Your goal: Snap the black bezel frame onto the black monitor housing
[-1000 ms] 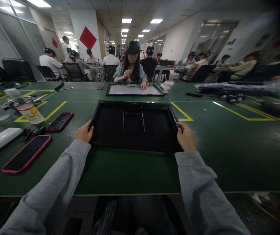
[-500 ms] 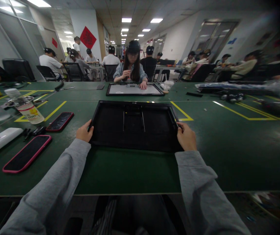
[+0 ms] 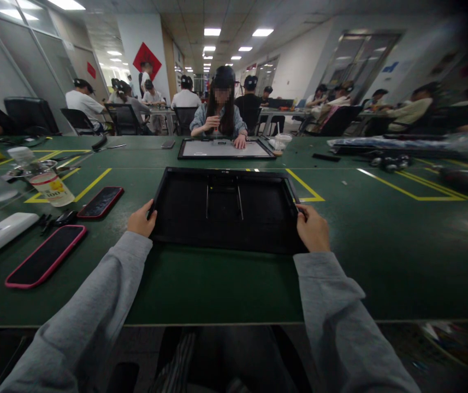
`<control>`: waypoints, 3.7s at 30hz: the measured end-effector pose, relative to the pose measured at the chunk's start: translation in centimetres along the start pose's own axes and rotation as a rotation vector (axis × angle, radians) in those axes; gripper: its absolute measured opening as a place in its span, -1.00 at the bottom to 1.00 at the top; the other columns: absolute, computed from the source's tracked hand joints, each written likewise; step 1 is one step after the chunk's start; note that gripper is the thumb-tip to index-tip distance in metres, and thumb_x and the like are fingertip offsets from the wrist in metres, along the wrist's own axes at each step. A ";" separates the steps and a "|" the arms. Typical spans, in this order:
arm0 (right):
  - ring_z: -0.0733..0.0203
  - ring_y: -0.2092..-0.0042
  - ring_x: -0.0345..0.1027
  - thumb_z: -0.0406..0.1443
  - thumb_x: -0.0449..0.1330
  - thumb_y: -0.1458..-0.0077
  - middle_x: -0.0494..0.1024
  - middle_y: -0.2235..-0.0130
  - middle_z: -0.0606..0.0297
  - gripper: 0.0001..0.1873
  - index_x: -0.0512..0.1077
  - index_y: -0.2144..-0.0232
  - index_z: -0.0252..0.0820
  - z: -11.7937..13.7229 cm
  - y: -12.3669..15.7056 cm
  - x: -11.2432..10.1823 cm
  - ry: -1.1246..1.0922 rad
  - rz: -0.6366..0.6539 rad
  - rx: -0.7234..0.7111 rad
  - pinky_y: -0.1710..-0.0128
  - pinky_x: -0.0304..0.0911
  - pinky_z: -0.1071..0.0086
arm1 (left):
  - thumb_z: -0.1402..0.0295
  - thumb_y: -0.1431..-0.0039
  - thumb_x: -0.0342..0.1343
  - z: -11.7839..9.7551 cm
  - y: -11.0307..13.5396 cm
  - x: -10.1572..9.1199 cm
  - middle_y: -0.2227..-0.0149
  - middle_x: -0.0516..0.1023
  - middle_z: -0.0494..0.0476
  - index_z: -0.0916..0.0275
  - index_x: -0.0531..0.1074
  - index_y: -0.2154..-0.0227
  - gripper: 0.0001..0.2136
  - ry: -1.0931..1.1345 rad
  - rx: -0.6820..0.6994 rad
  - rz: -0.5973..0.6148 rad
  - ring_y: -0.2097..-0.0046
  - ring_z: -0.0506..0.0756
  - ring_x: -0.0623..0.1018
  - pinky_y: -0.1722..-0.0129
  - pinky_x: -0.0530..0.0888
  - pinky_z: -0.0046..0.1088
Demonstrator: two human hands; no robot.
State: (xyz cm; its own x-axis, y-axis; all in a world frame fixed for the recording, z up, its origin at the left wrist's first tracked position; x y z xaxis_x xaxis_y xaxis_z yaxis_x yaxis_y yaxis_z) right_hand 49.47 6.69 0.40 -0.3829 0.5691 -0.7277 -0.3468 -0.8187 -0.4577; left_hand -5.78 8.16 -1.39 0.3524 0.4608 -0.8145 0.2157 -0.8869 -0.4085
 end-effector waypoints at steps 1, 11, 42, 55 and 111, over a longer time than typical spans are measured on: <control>-0.01 0.11 0.46 -0.30 0.01 -0.16 0.59 0.15 0.07 -0.58 0.46 -0.03 -0.18 0.0 0.0 0.0 0.003 0.000 -0.004 0.09 0.28 0.16 | 0.27 -0.20 0.00 -0.1 0.0 -0.1 -0.07 0.51 0.23 0.24 0.34 -0.17 -0.53 -0.003 0.000 -0.001 -0.07 0.23 0.52 -0.10 0.44 -0.18; -0.03 0.14 0.46 -0.28 -0.01 -0.16 0.60 0.17 0.06 -0.58 0.49 0.00 -0.17 0.4 0.1 -0.1 0.021 0.008 -0.015 0.11 0.28 0.15 | 0.26 -0.20 -0.03 -0.7 0.1 -0.4 -0.07 0.51 0.25 0.27 0.34 -0.17 -0.52 -0.024 0.010 0.009 -0.07 0.25 0.53 -0.10 0.44 -0.17; -0.02 0.06 0.43 -0.31 -0.02 -0.15 0.57 0.06 0.08 -0.59 0.52 0.05 -0.17 0.9 0.2 0.2 0.021 0.035 -0.071 0.07 0.26 0.16 | 0.22 -0.23 -0.12 -0.8 0.0 0.9 -0.11 0.46 0.35 0.39 0.20 -0.24 -0.44 -0.126 0.128 0.080 -0.09 0.23 0.47 -0.10 0.39 -0.24; -0.02 0.10 0.47 -0.31 0.05 -0.14 0.59 0.14 0.08 -0.56 0.44 -0.06 -0.17 0.1 0.1 0.2 0.022 0.031 -0.042 0.07 0.30 0.14 | 0.24 -0.26 -0.14 -0.4 0.0 0.8 -0.04 0.52 0.32 0.31 0.21 -0.26 -0.47 -0.181 0.076 0.097 -0.02 0.24 0.54 0.00 0.44 -0.21; -0.13 0.02 0.44 -0.27 0.02 -0.20 0.54 -0.01 -0.05 -0.46 0.30 -0.22 -0.23 -2.4 -0.8 2.1 0.071 0.083 0.003 0.06 0.29 0.07 | 0.29 0.01 0.24 3.4 -1.1 3.5 -0.01 0.56 0.18 0.27 0.50 0.03 -0.57 0.780 -0.203 0.030 -0.09 0.18 0.50 -0.20 0.34 -0.15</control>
State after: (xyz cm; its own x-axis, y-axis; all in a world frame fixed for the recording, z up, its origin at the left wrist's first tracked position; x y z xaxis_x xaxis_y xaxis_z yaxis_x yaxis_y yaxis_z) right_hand 50.98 8.36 -2.03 -0.3492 0.4922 -0.7974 -0.3187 -0.8626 -0.3929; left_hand -7.84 10.59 -5.16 0.8787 0.3927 -0.2713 0.3309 -0.9108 -0.2469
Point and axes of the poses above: each hand's wrist, its own y-axis away from the middle knuckle, its own x-axis out of the palm, z = x × y, the point moved 10 cm from there along -y, towards the middle knuckle
